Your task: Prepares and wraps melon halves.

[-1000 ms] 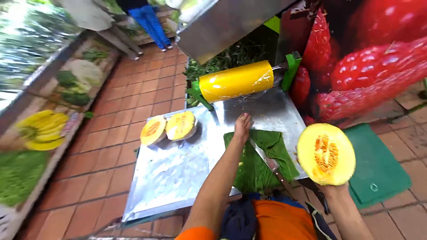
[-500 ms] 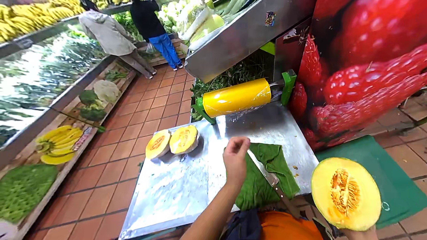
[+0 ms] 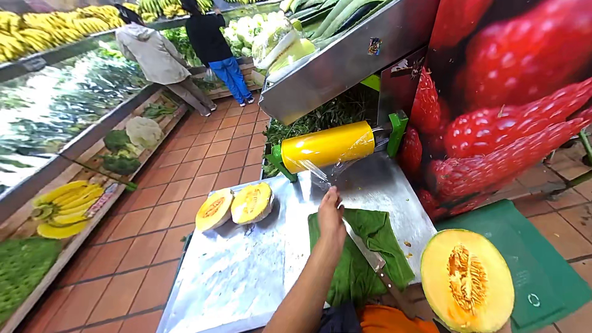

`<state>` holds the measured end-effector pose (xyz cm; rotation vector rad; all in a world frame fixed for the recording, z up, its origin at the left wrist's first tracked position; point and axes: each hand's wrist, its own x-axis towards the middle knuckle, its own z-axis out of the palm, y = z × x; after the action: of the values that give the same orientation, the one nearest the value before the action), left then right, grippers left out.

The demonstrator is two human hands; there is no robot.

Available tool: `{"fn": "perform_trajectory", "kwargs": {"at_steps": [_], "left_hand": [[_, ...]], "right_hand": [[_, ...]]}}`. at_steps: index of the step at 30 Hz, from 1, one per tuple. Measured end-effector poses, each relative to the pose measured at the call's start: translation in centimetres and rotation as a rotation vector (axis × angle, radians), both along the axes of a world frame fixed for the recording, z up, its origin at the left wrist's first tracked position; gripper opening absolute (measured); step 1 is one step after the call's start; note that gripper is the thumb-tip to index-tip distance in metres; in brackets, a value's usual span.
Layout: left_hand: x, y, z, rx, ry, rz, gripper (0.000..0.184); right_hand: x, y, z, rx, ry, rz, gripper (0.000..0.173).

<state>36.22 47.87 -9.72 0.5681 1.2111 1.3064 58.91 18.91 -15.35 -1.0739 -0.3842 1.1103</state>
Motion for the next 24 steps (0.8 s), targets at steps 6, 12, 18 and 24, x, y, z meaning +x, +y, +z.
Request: {"fn": "perform_trajectory", "kwargs": {"at_steps": [6,12,18,24], "left_hand": [[-5.1,-0.5,-2.2,0.815,1.339,-0.021,0.04],[-3.5,11.3,-4.5,1.132,1.936,-0.042,0.056],[-3.1,11.4,-3.4,1.269,1.642,0.048,0.022],[0.5,7.9,-3.6,0.372,0.804,0.233,0.069]], "right_hand": [[0.7,1.9,-0.5,-0.056,0.53,-0.147,0.058],[-0.3,9.2,-1.0,0.058,0.746,-0.024,0.08],[-1.2,9.9,-0.2,0.081,0.888,0.019,0.083],[-0.8,8.3,-0.1,0.057,0.878,-0.024,0.083]]}}
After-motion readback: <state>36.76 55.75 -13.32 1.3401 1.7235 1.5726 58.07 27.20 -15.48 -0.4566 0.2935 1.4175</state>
